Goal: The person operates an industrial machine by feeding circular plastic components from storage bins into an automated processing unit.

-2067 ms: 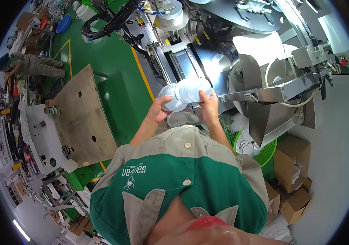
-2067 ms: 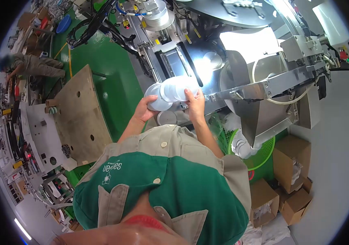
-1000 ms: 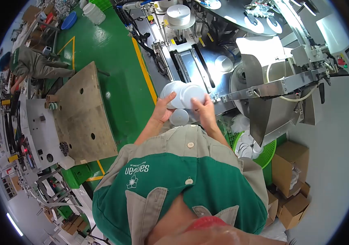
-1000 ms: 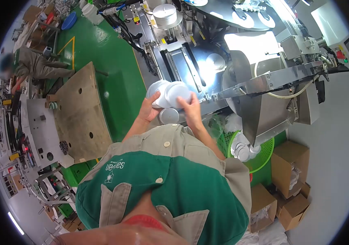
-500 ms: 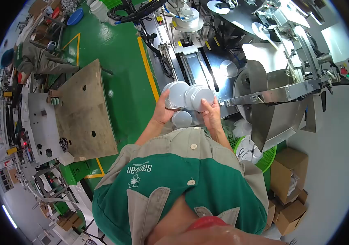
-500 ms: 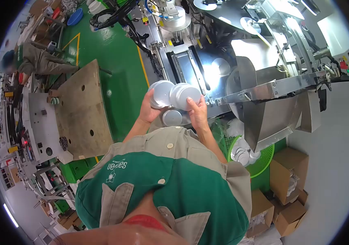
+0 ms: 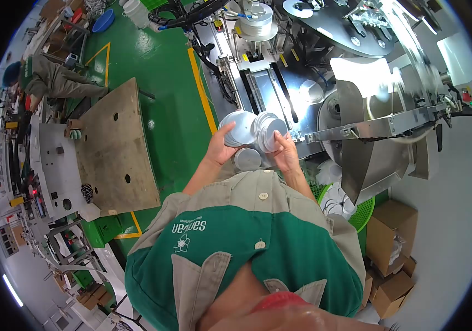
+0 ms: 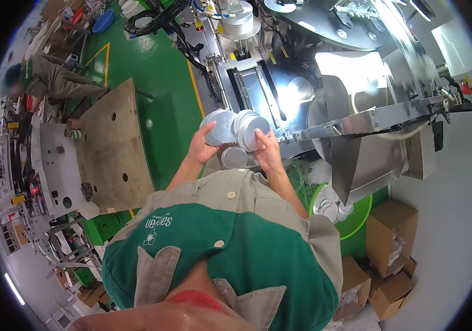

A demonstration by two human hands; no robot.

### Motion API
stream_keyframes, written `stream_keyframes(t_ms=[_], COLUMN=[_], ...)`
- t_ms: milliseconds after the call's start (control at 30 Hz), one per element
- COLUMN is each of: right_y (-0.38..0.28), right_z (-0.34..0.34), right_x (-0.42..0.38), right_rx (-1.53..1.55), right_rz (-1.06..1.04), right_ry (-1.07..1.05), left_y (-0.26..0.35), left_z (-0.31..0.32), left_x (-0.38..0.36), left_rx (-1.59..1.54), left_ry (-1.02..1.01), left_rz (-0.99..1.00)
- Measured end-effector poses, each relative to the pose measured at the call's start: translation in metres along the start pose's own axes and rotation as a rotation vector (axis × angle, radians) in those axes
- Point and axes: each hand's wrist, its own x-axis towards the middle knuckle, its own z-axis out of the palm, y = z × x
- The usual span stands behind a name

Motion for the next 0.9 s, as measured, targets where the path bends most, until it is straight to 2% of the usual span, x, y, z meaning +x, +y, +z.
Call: stream_keyframes(t_ms=[33, 100, 133, 200, 267, 367, 433, 533, 600, 700, 833, 900], right_y=[0.002, 0.011, 0.014, 0.021, 0.021, 0.016, 0.014, 0.016, 0.021, 0.023, 0.021, 0.017], right_z=[0.000, 0.000, 0.000, -0.004, -0.008, -0.019, -0.016, -0.005, -0.006, -0.010, -0.018, -0.018], right_x=[0.001, 0.001, 0.003, 0.006, 0.007, 0.011, 0.010, 0.005, 0.006, 0.008, 0.011, 0.011], right_rx=[0.000, -0.130, -0.168, -0.154, -0.102, -0.074, -0.059, -0.102, -0.117, -0.098, 0.005, 0.058], right_rz=[0.000, -0.004, 0.028, 0.044, 0.018, -0.024, -0.034, -0.008, 0.024, 0.059, 0.037, -0.014], right_ry=[0.001, 0.044, 0.048, 0.026, 0.062, 0.058, 0.048, 0.055, 0.057, 0.040, 0.037, 0.041], left_y=[-0.001, -0.006, -0.007, -0.010, -0.005, 0.003, 0.004, -0.002, -0.004, -0.005, 0.004, 0.005], left_z=[0.002, 0.005, 0.003, 0.001, -0.001, -0.014, -0.010, -0.007, -0.006, -0.008, -0.016, -0.017], left_x=[0.000, 0.001, 0.002, 0.003, 0.006, 0.008, 0.005, 0.004, 0.006, 0.008, 0.008, 0.007], left_rx=[0.000, 0.275, 0.292, 0.224, 0.028, -0.048, 0.021, 0.264, 0.284, 0.131, -0.155, -0.098], left_ry=[0.000, 0.026, 0.042, 0.026, -0.013, -0.028, -0.003, 0.042, 0.057, 0.093, -0.004, -0.013], left_rz=[-0.001, 0.059, 0.020, -0.011, -0.083, -0.129, -0.087, 0.087, 0.110, 0.052, -0.092, -0.098])
